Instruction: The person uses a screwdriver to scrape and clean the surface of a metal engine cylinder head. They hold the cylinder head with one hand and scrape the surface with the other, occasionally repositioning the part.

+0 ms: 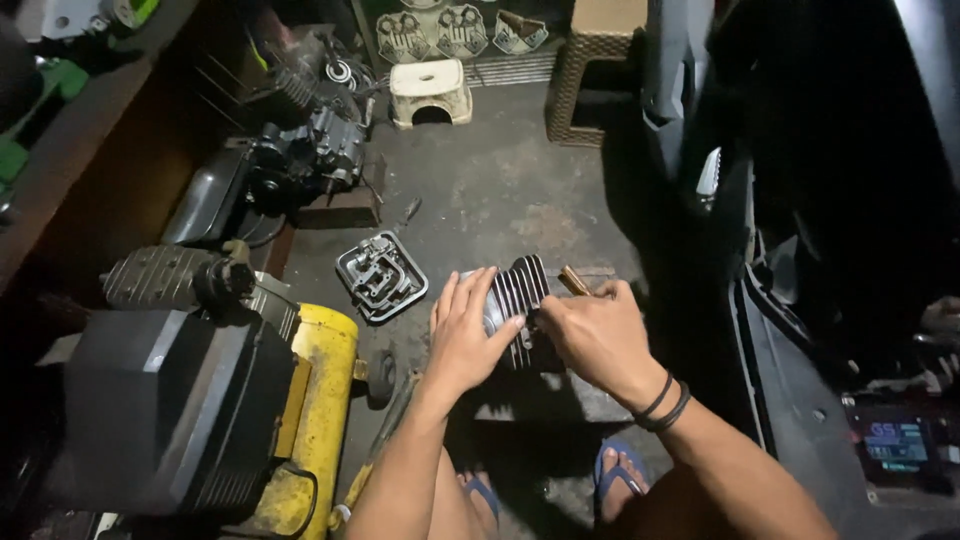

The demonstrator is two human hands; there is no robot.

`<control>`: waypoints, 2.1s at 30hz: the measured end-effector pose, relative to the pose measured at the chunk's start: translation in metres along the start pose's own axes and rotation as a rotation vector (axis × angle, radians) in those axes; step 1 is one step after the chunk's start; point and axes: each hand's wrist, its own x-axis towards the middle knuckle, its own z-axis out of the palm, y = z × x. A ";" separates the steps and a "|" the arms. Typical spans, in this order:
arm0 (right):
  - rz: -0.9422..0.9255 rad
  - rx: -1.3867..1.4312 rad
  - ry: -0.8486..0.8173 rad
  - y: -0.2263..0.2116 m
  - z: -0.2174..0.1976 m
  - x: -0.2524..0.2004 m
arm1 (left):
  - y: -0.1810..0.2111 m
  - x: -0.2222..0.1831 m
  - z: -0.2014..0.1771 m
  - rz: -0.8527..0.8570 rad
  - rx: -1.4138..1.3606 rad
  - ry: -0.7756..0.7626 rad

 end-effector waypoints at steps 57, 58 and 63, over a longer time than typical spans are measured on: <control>-0.051 0.179 0.031 0.013 -0.001 -0.006 | -0.007 0.001 0.009 0.043 0.003 0.041; -0.049 0.179 0.035 0.011 0.001 -0.008 | -0.006 0.002 0.007 0.046 0.007 0.041; -0.120 0.021 0.182 0.007 0.006 -0.006 | -0.001 0.000 0.002 0.048 -0.017 0.035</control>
